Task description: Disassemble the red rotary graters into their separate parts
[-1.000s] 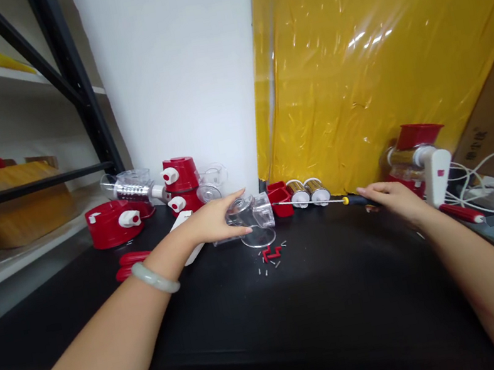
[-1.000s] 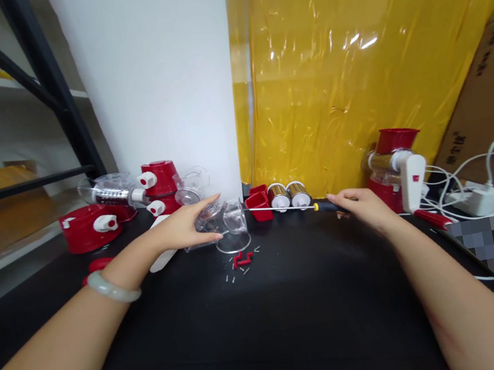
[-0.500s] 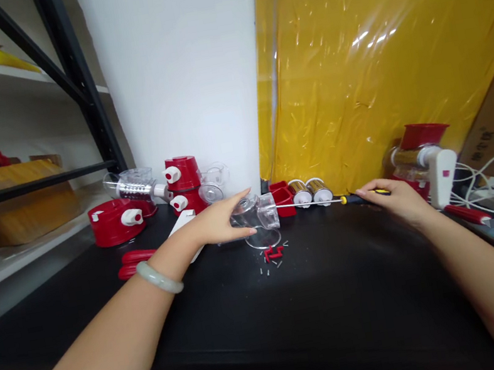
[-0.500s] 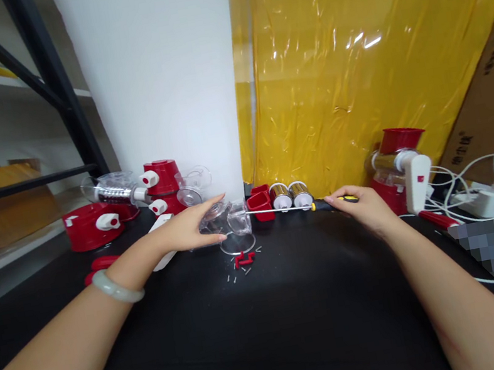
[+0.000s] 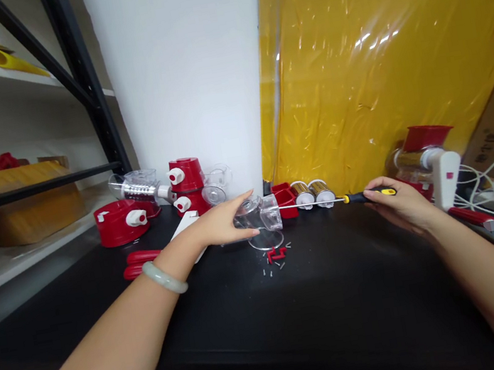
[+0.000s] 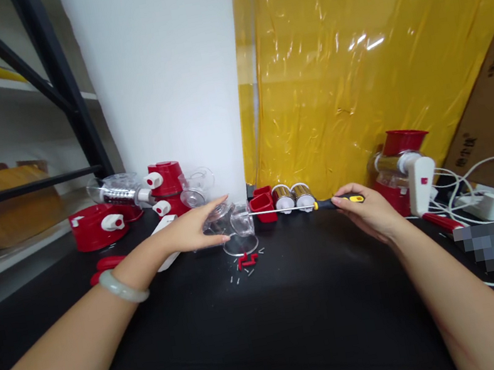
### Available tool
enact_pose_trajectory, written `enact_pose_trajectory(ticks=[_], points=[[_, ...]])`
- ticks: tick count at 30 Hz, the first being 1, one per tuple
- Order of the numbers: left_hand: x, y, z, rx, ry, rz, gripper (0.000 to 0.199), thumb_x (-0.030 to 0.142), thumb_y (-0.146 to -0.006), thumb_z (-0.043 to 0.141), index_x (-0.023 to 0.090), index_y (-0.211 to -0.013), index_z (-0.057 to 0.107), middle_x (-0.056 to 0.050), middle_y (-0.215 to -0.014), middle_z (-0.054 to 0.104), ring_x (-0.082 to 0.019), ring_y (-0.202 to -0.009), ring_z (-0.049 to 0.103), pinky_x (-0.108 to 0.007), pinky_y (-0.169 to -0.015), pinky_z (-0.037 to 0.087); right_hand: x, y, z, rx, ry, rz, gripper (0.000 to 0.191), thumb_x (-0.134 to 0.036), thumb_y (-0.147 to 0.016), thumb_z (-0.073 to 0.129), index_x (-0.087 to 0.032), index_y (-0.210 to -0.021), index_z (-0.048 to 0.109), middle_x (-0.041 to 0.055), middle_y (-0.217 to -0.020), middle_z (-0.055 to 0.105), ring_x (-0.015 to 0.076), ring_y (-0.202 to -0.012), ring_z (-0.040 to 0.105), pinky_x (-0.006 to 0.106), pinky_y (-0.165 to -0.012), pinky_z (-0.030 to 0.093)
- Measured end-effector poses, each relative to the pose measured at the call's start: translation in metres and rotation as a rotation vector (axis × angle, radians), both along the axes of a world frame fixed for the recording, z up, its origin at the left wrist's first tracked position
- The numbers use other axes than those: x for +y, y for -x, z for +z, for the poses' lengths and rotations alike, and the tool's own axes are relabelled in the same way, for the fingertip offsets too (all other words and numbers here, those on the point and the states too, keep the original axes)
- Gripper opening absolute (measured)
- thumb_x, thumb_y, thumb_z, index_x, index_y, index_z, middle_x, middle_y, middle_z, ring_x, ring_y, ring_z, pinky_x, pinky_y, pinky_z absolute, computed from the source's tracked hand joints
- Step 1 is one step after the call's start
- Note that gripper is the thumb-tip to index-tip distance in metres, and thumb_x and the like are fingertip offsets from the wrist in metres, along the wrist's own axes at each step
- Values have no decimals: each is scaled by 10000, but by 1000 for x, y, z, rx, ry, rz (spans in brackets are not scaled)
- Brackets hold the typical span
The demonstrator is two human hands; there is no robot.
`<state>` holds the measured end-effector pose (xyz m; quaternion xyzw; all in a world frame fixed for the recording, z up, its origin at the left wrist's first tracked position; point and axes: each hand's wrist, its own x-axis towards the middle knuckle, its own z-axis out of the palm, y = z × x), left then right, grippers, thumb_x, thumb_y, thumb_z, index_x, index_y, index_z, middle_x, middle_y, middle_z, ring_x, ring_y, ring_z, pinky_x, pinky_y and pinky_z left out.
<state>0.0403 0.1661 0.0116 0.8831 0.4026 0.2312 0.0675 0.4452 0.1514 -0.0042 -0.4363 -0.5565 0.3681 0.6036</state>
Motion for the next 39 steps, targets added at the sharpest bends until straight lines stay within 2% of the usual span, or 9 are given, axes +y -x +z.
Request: enact_pose_trajectory(ticks=[5,13,19,21,23,26,29,33,39], points=[[-1,0,1,24,31,0,984,607,-713,655,225,-1508,220,-113,-1508,378,-281,-1291,486,-360,-1046,395,-1,3,1,63,21,16,346,-356,-520,890,-240,-739,649,-12,-744,585,101,-639,550,203,-564,516],[0,0,1,36,14,2,970,602,-712,649,249,-1508,220,-106,-1503,388,-302,-1299,474,-376,-1038,391,-2,4,3,151,-17,67,303,-333,-562,874,-260,-724,628,-14,-778,588,120,-715,576,223,-628,543],[-2,-2,2,32,7,9,966,611,-706,649,248,-1502,240,-97,-1494,405,-313,-1282,489,-379,-1014,406,-1,3,1,67,-36,67,340,-403,-585,850,-252,-790,624,-9,-810,605,125,-716,590,231,-620,529],[-3,-3,3,32,1,18,958,623,-702,650,249,-1495,261,-94,-1482,423,-317,-1276,494,-382,-1007,413,-1,2,1,-1,6,47,358,-561,-694,728,-251,-837,622,-3,-694,603,123,-595,570,233,-515,487],[-4,-3,4,30,-6,32,954,632,-696,652,254,-1488,279,-94,-1463,451,-318,-1262,508,-386,-998,420,-2,2,2,-93,78,17,465,-694,-787,523,-239,-841,605,-19,-493,514,112,-411,463,230,-377,370],[-5,-4,5,24,-5,49,945,640,-693,652,268,-1483,290,-91,-1436,486,-315,-1240,529,-390,-988,430,-4,3,4,-169,96,-4,462,-686,-812,490,-231,-769,556,-60,-374,360,88,-318,324,216,-326,250],[-5,-4,5,17,-4,59,948,644,-690,655,267,-1481,293,-93,-1433,489,-315,-1232,534,-393,-985,436,-4,5,5,-96,-5,4,335,-550,-775,649,-241,-763,522,-73,-469,382,67,-371,333,194,-356,300],[-4,-5,4,-11,17,66,938,641,-699,652,267,-1481,293,-86,-1428,494,-304,-1224,541,-386,-980,445,-3,6,3,-9,-49,2,257,-456,-760,696,-269,-803,525,-51,-658,435,72,-476,394,204,-431,429],[-2,-4,3,-25,46,91,946,652,-702,644,267,-1486,280,-99,-1409,512,-313,-1221,542,-408,-978,448,-7,3,5,76,-31,178,324,-374,-685,781,-304,-892,542,-21,-823,525,123,-702,552,256,-636,528]])
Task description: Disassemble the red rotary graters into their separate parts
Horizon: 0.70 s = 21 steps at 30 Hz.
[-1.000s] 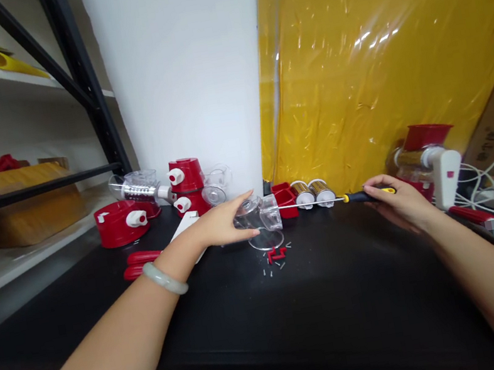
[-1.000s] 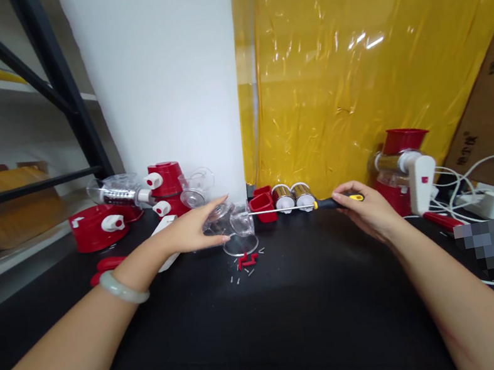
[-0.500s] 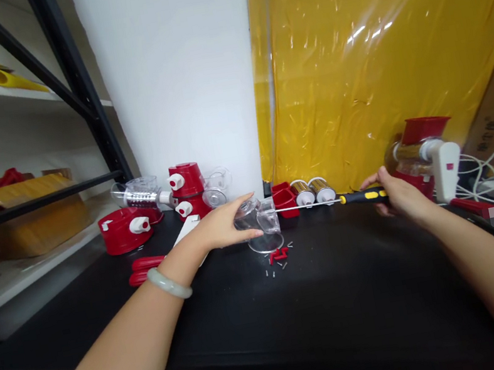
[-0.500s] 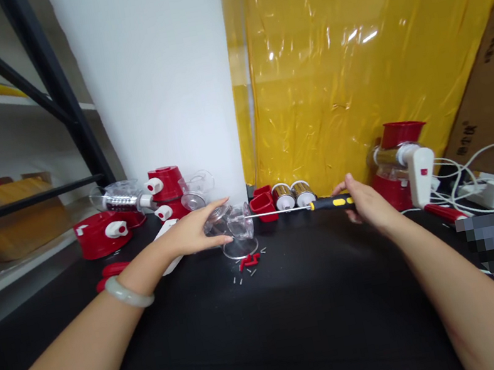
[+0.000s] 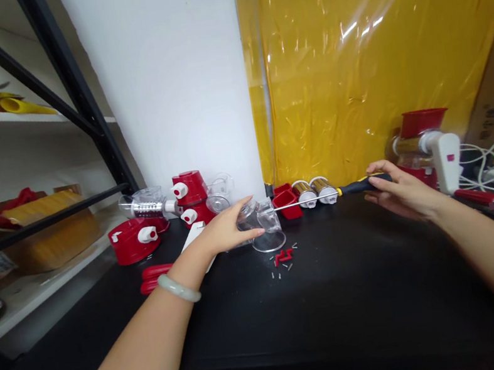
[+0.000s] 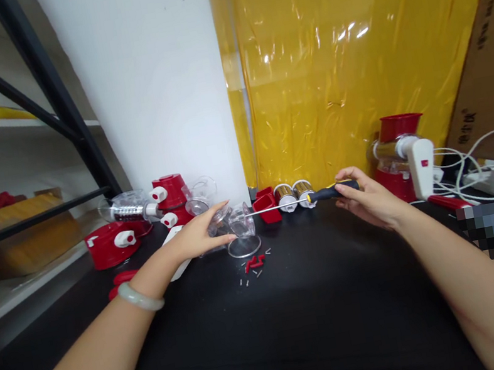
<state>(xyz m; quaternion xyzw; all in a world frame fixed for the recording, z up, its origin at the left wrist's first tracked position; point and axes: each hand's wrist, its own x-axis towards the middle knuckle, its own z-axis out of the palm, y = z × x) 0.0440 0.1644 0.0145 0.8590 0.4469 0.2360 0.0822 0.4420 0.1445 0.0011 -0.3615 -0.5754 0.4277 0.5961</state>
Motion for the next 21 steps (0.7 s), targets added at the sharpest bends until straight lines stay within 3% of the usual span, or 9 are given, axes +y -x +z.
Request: enact_pose_trajectory(ticks=[3,5,7,10,13,15,18,21], points=[[-1,0,0,-4,-11,-8,933,650,-707,641,270,-1482,288,-96,-1419,503,-310,-1226,540,-405,-994,440,1,1,-1,-7,15,19,348,-410,-675,770,-290,-921,556,-11,-818,555,134,-668,557,268,-588,510],[-1,0,0,1,-25,-7,928,649,-708,640,271,-1481,292,-99,-1421,501,-313,-1229,539,-408,-1002,434,4,3,-4,-16,91,12,350,-572,-737,652,-265,-871,550,-15,-654,534,135,-524,506,275,-468,453],[-1,0,0,6,-32,-6,934,647,-705,643,263,-1481,293,-108,-1421,499,-316,-1227,541,-413,-1009,429,7,6,-7,-95,151,-49,460,-699,-793,482,-242,-752,519,-35,-463,416,121,-380,383,265,-363,341],[-1,0,0,9,-27,-19,933,639,-709,642,252,-1482,290,-116,-1430,486,-312,-1227,543,-415,-1015,425,7,8,-9,-159,100,-149,447,-657,-805,524,-231,-677,481,-64,-409,310,87,-343,274,240,-345,259],[-3,-1,1,16,-29,-25,916,629,-721,634,255,-1482,286,-113,-1432,485,-309,-1233,537,-419,-1016,424,2,8,-3,14,31,-115,273,-439,-724,715,-265,-821,528,-69,-522,404,82,-415,351,227,-413,334],[-3,-1,2,21,-30,-23,910,625,-724,631,256,-1481,286,-113,-1431,486,-310,-1235,534,-422,-1014,426,-2,7,1,100,20,-44,293,-345,-667,734,-291,-881,542,-47,-638,502,111,-501,464,259,-479,410],[-4,-1,3,28,-27,-18,915,623,-724,631,253,-1484,280,-111,-1432,485,-311,-1237,530,-422,-1010,429,-4,6,4,110,54,31,251,-454,-704,648,-271,-860,576,8,-735,579,171,-601,554,311,-516,452],[-4,-2,4,37,-30,-14,915,621,-729,628,247,-1486,275,-109,-1432,486,-309,-1238,528,-417,-1008,431,2,6,0,-2,145,-104,436,-659,-779,495,-233,-745,578,3,-513,486,141,-429,439,277,-396,344]])
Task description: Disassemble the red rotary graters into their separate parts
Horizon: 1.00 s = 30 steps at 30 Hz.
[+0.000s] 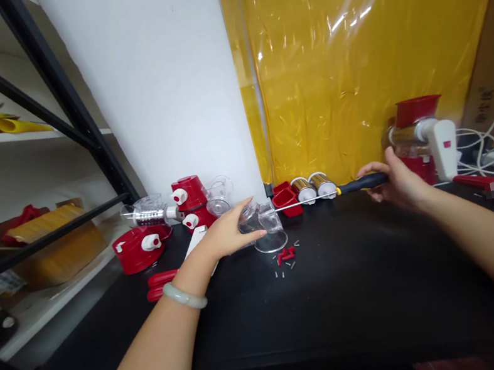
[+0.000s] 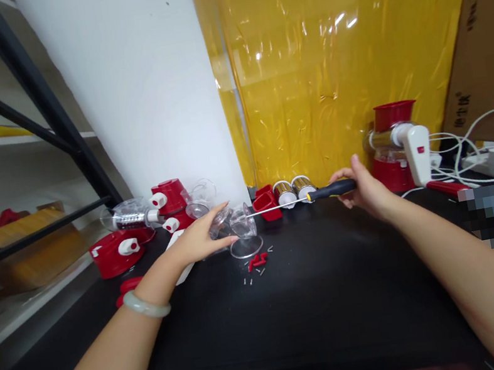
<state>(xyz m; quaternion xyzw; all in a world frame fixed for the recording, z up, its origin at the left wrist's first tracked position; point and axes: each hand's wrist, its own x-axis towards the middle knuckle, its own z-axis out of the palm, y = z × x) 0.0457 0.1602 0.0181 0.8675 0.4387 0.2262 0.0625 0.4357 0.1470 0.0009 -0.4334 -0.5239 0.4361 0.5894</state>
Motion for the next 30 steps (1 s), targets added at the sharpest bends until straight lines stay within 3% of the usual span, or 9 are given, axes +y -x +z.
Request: enact_pose_trajectory(ticks=[3,8,12,16,19,22,25,28,30], points=[[-1,-1,0,2,7,0,907,617,-734,624,246,-1486,277,-105,-1440,477,-308,-1244,522,-415,-1008,435,6,2,-5,-61,-3,-130,379,-600,-751,613,-235,-680,541,-55,-418,344,89,-359,295,241,-362,284],[-2,-2,1,-18,11,-25,890,607,-741,627,244,-1480,289,-94,-1478,428,-292,-1300,469,-413,-1063,392,-3,3,1,281,-134,9,276,-231,-571,755,-264,-753,551,-30,-722,575,133,-638,556,261,-546,497],[-2,-2,1,-29,32,-17,907,612,-731,638,255,-1483,278,-93,-1484,418,-297,-1290,481,-417,-1061,398,-5,5,4,267,-90,35,278,-499,-715,663,-249,-753,546,-7,-631,567,150,-564,560,279,-482,477],[-2,-1,1,-24,43,-10,915,607,-732,639,254,-1488,262,-101,-1476,427,-306,-1279,492,-424,-1051,407,2,7,-2,32,-3,-104,457,-684,-733,586,-231,-730,528,-77,-368,313,72,-294,265,214,-308,216],[-2,-2,1,-17,34,-17,893,593,-744,630,255,-1486,266,-103,-1485,414,-310,-1281,489,-431,-1052,406,1,8,0,160,-82,-86,285,-368,-666,769,-239,-748,529,-69,-493,452,73,-404,404,196,-383,346],[0,-2,1,-10,18,-14,884,588,-739,633,255,-1479,283,-109,-1483,417,-320,-1287,481,-448,-1053,404,-7,8,6,400,-113,74,284,-156,-585,728,-251,-786,552,-38,-726,592,116,-686,578,248,-623,512],[1,-2,1,-7,16,-18,887,588,-737,636,254,-1479,284,-112,-1480,421,-325,-1296,471,-457,-1052,404,-9,6,8,403,-103,144,173,-326,-669,674,-243,-777,569,-9,-726,605,149,-690,591,294,-624,520],[2,-1,1,-1,21,-10,888,595,-737,636,263,-1480,280,-106,-1480,422,-320,-1292,476,-449,-1044,413,-3,6,3,124,-34,-21,363,-586,-782,557,-228,-720,566,-29,-464,452,122,-403,431,259,-398,376],[3,-1,1,5,25,-3,894,599,-737,635,269,-1484,271,-105,-1479,425,-320,-1282,488,-446,-1034,423,1,7,0,-4,-27,-121,377,-593,-767,603,-228,-692,548,-65,-397,346,89,-335,308,241,-359,309]])
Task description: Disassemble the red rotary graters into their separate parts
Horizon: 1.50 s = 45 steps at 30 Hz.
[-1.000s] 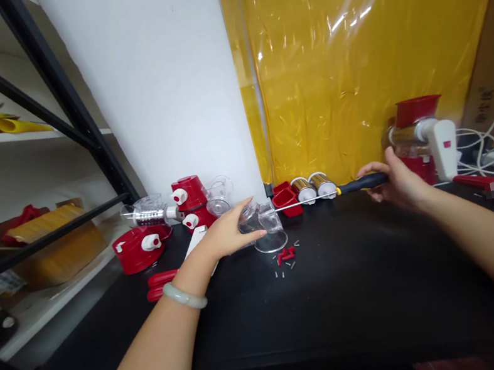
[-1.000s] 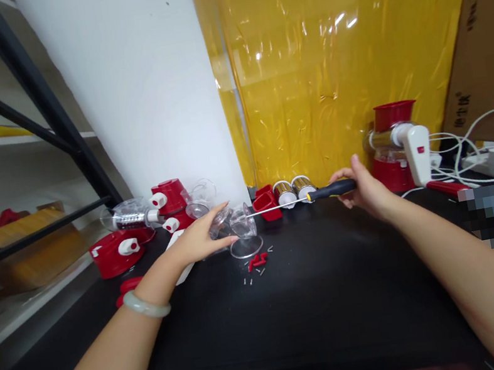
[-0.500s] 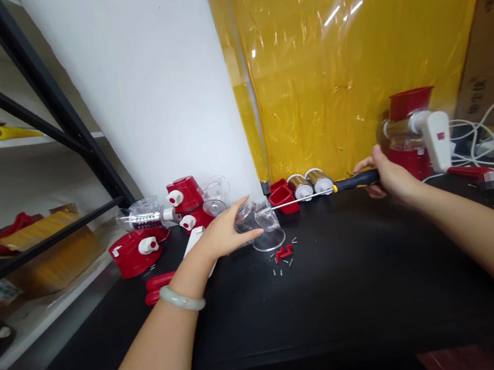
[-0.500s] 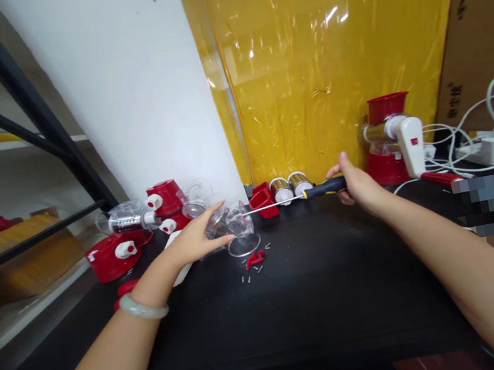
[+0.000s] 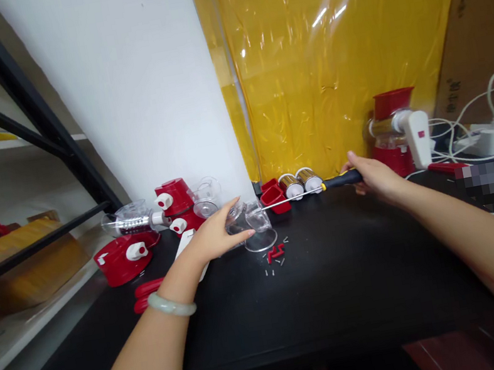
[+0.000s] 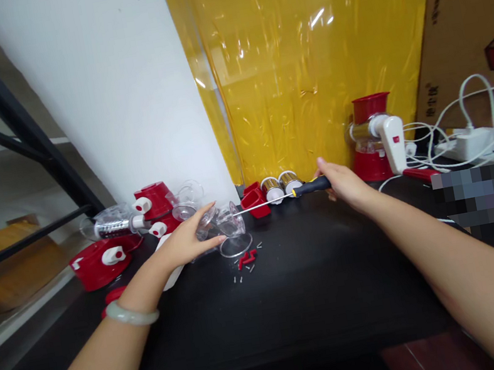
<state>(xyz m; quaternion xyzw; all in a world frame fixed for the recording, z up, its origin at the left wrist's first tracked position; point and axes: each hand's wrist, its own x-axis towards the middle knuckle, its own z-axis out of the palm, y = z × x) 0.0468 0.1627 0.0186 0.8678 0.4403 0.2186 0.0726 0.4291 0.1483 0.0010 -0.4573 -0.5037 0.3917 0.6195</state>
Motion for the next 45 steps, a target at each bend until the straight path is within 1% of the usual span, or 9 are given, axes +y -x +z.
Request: enact_pose_trajectory(ticks=[7,14,18,21,26,28,33,40,45], points=[[1,1,-2,2,-5,-5,896,593,-740,628,266,-1488,259,-118,-1471,432,-323,-1264,506,-453,-1027,427,-9,-1,7,325,-136,247,207,-341,-669,707,-263,-809,576,-23,-775,609,149,-716,596,306,-657,522],[0,0,-1,0,-12,-8,893,592,-741,625,254,-1486,265,-119,-1467,438,-323,-1269,500,-449,-1037,414,1,-1,0,11,-24,10,365,-549,-783,612,-226,-627,547,-62,-384,305,80,-347,263,272,-426,376],[0,0,-1,4,-9,-1,899,596,-737,632,260,-1486,266,-113,-1483,417,-323,-1274,495,-443,-1035,420,-7,-1,6,274,-118,155,173,-230,-636,699,-254,-760,581,-18,-677,571,138,-609,537,299,-598,494],[0,0,-1,5,-9,-2,898,596,-738,631,265,-1487,263,-108,-1486,414,-323,-1282,487,-443,-1036,420,-14,-2,11,418,-99,319,160,-311,-686,642,-249,-825,594,18,-791,622,180,-764,598,352,-698,518],[0,0,-1,-1,0,-5,894,574,-743,635,264,-1491,256,-117,-1468,437,-333,-1265,503,-457,-1029,422,-2,-3,3,108,40,131,457,-671,-802,482,-231,-700,545,-37,-398,375,116,-356,348,288,-411,369],[1,0,-1,0,-3,-4,894,572,-741,639,266,-1490,260,-117,-1467,437,-333,-1261,506,-460,-1031,420,3,-3,-1,26,46,82,380,-603,-790,581,-235,-706,539,-76,-372,299,87,-329,257,264,-389,328],[2,1,-2,-9,-22,-9,890,580,-741,642,267,-1487,270,-102,-1469,439,-325,-1278,489,-454,-1048,406,-6,-3,4,325,-94,198,237,-221,-644,713,-264,-822,562,-35,-732,589,129,-648,571,298,-636,515],[2,1,-3,-10,-19,5,895,585,-734,646,276,-1487,274,-92,-1450,465,-323,-1236,529,-442,-1007,442,-1,-3,4,69,-30,67,385,-586,-813,508,-226,-699,578,-21,-465,417,116,-390,387,265,-391,359],[2,0,-3,1,-16,11,896,590,-737,645,282,-1488,267,-90,-1456,457,-314,-1247,521,-438,-1019,432,-5,-2,7,250,-94,90,161,-231,-670,689,-248,-777,569,-38,-637,542,104,-528,491,249,-524,467]])
